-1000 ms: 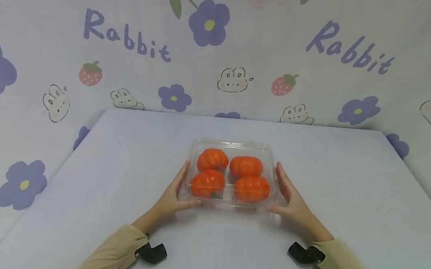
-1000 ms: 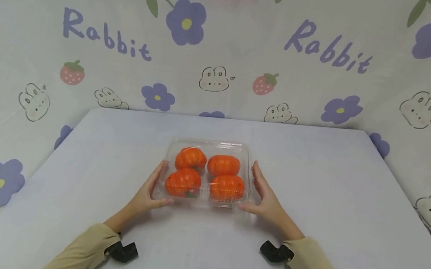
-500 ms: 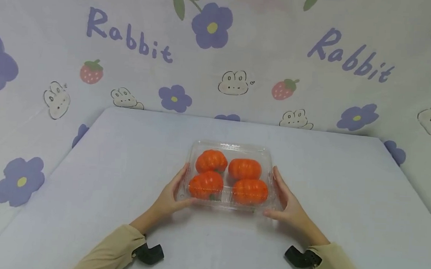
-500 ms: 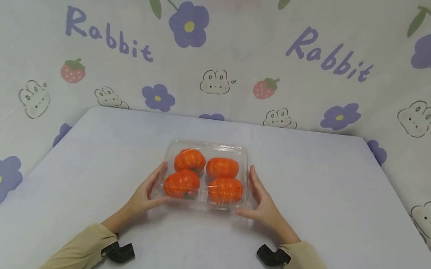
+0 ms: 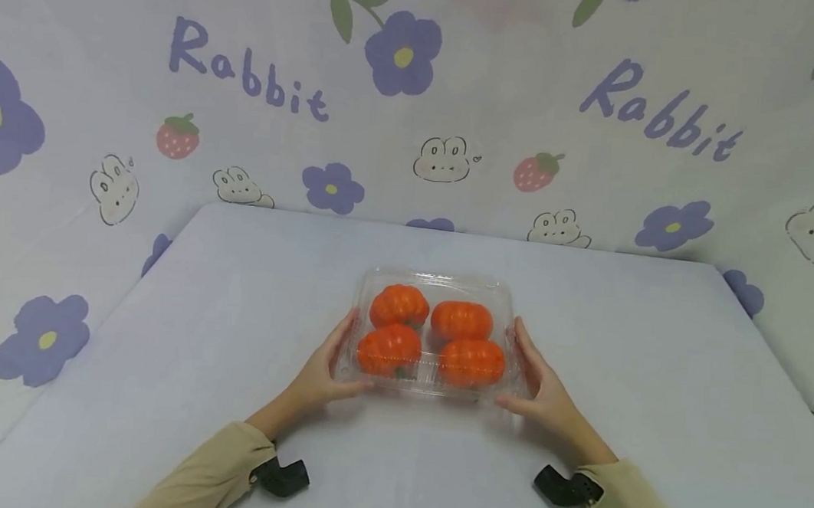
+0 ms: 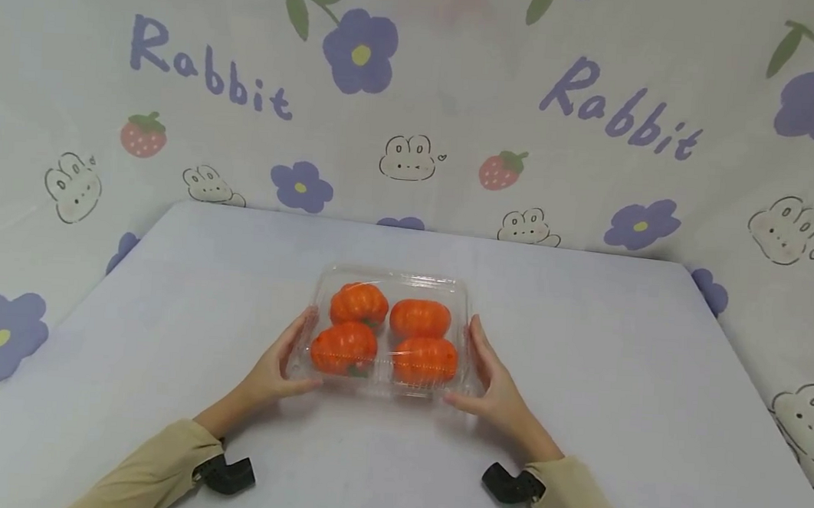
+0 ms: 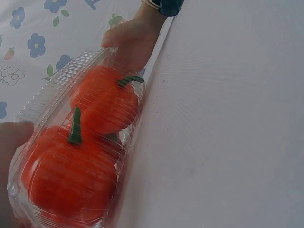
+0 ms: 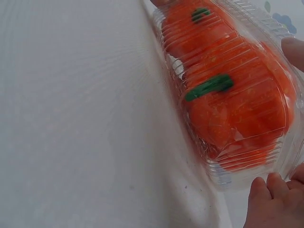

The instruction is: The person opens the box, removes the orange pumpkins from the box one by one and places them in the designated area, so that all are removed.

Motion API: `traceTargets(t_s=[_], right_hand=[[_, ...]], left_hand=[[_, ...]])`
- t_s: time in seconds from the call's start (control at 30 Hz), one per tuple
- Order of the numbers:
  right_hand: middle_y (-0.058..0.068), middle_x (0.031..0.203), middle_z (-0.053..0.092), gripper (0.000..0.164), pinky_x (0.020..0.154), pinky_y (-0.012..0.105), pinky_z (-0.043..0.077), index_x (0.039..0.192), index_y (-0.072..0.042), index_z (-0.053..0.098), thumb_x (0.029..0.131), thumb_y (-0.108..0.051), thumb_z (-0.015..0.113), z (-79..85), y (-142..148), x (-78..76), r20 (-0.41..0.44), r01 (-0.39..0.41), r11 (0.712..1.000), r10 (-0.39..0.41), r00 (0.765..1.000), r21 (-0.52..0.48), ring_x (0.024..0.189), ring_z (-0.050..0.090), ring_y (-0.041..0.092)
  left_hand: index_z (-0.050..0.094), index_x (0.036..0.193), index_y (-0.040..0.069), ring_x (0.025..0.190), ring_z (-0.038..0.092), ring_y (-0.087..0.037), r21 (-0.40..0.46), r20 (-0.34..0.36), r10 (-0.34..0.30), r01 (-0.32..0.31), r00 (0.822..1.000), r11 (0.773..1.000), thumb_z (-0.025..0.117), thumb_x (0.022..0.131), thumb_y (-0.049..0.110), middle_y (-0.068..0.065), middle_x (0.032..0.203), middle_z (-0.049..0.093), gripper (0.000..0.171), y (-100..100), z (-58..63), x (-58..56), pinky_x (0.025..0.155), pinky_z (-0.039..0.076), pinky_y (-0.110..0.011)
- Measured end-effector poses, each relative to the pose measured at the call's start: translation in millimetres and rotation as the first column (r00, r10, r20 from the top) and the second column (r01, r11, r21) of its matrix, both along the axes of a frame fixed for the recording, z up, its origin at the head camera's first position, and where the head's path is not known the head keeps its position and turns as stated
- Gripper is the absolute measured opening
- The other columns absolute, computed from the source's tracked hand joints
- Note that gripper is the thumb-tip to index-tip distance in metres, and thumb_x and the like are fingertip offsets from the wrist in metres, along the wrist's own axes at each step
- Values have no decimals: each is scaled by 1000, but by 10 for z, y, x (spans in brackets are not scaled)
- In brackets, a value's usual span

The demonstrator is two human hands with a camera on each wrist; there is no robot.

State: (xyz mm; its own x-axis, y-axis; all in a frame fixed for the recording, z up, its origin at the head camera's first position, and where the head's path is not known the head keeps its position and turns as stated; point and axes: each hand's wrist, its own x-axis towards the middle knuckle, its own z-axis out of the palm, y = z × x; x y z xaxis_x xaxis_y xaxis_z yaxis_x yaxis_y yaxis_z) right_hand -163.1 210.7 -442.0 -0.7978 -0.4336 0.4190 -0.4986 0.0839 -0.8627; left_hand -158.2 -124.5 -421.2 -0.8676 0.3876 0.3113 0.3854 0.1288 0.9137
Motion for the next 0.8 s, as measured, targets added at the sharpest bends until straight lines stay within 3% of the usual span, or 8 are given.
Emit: traceTargets(t_s=[0.17, 0.33, 0.57, 0.7, 0.8], right_hand=[[23, 145, -1, 103, 102, 14, 11, 140, 5, 5, 62, 16, 71, -24, -19, 17, 15, 12, 1000, -12, 1000, 6, 133, 5, 21], [21, 146, 0, 106, 102, 12, 11, 141, 3, 4, 61, 16, 73, 21, -2, 20, 29, 34, 998, -36, 999, 52, 133, 5, 21], [27, 144, 0, 102, 101, 11, 12, 139, 9, 4, 60, 21, 70, 178, -37, 86, 29, 40, 998, -41, 999, 42, 133, 8, 18], [24, 144, 0, 105, 101, 11, 12, 140, 5, 3, 61, 19, 70, 105, -53, 24, 27, 14, 999, -15, 1000, 37, 133, 10, 14], [22, 145, 0, 107, 102, 12, 12, 142, 1, 3, 61, 17, 72, 14, -34, -5, 16, 8, 1000, -8, 1000, 30, 133, 10, 14]], left_hand=[[14, 139, -8, 130, 18, -33, -45, 36, 42, -40, 998, 998, 74, 67, -4, -24, 143, 17, 94, 15, 68, 33, 102, 18, -49], [12, 138, -9, 130, 15, -34, -21, 21, 39, -39, 999, 999, 73, 67, -6, -24, 143, 15, 94, 38, 59, 27, 103, 17, -48], [16, 135, -14, 126, 22, -40, 2, -54, 9, -9, 998, 1000, 72, 66, -9, -30, 139, 20, 90, 53, 69, 20, 100, 21, -52], [18, 133, -17, 123, 24, -44, -11, -99, 23, -24, 995, 1000, 71, 65, -10, -33, 136, 23, 87, -1, 87, 33, 98, 23, -54], [19, 132, -18, 123, 24, -45, -7, -127, 15, -16, 992, 1000, 70, 64, -11, -34, 135, 23, 85, -22, 63, 41, 101, 24, -41]])
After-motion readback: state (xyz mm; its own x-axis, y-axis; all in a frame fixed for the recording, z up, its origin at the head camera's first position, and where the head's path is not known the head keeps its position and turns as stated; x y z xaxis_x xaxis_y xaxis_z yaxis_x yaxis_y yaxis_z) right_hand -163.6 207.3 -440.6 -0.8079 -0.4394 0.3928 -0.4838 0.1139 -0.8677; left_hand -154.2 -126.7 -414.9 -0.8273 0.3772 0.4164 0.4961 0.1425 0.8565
